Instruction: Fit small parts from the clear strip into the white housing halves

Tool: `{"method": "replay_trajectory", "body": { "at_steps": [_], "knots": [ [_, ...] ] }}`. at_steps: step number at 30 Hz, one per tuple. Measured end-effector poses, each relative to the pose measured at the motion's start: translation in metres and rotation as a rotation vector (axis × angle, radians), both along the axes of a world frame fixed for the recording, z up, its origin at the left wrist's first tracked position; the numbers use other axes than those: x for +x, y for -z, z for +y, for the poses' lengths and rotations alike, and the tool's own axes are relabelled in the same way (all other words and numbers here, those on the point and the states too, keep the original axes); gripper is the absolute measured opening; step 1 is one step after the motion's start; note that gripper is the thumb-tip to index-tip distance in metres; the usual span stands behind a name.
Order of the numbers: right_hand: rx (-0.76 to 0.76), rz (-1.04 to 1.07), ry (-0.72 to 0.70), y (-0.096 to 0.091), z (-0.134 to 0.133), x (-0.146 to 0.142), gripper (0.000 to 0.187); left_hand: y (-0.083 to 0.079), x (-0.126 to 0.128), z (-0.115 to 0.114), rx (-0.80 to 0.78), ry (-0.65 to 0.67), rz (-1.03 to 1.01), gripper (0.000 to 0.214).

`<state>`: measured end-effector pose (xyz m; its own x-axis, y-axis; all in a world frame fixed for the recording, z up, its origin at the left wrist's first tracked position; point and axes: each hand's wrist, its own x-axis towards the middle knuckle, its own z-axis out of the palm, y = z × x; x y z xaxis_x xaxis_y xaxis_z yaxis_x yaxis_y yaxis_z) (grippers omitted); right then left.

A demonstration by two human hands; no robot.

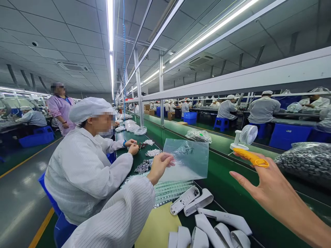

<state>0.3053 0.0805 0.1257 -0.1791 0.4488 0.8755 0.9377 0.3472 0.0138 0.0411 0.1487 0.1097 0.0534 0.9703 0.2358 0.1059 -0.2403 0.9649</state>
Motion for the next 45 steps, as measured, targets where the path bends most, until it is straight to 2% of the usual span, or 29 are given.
{"method": "replay_trajectory", "body": {
  "at_steps": [5, 16, 19, 23, 26, 29, 33, 36, 40, 42, 45],
  "knots": [
    [-0.02, 0.006, 0.0, 0.004, -0.005, 0.009, 0.059, -0.003, 0.001, 0.001, 0.017, 0.01, 0.008, 0.01],
    [-0.057, 0.03, 0.013, 0.011, -0.006, 0.021, 0.06, 0.0, -0.008, 0.008, 0.018, -0.049, 0.003, 0.009],
    [-0.124, 0.071, 0.023, 0.011, -0.009, 0.022, 0.06, 0.0, -0.011, 0.012, 0.034, -0.079, -0.007, 0.01],
    [-0.229, 0.131, 0.029, 0.008, -0.015, 0.023, 0.058, -0.002, -0.013, 0.027, 0.077, -0.157, -0.036, 0.011],
    [-0.233, 0.148, 0.017, 0.008, -0.018, 0.026, 0.053, -0.003, -0.013, 0.043, 0.095, -0.245, -0.045, 0.013],
    [-0.242, 0.144, 0.036, 0.012, -0.02, 0.031, 0.051, 0.003, -0.015, 0.061, 0.058, -0.341, -0.012, 0.016],
    [-0.276, 0.129, 0.079, 0.018, -0.022, 0.039, 0.054, 0.026, -0.021, 0.077, -0.086, -0.452, 0.081, 0.02],
    [-0.228, 0.083, 0.112, 0.023, -0.022, 0.046, 0.056, 0.044, -0.028, 0.079, -0.158, -0.52, 0.205, 0.023],
    [-0.11, 0.009, 0.131, 0.028, -0.02, 0.053, 0.054, 0.054, -0.03, 0.068, -0.052, -0.592, 0.459, 0.035],
    [-0.078, -0.009, 0.121, 0.031, -0.019, 0.054, 0.051, 0.056, -0.028, 0.06, 0.057, -0.518, 0.609, 0.038],
    [-0.079, -0.014, 0.092, 0.038, -0.017, 0.057, 0.046, 0.061, -0.024, 0.048, 0.14, -0.283, 0.818, 0.024]
  ]
}}
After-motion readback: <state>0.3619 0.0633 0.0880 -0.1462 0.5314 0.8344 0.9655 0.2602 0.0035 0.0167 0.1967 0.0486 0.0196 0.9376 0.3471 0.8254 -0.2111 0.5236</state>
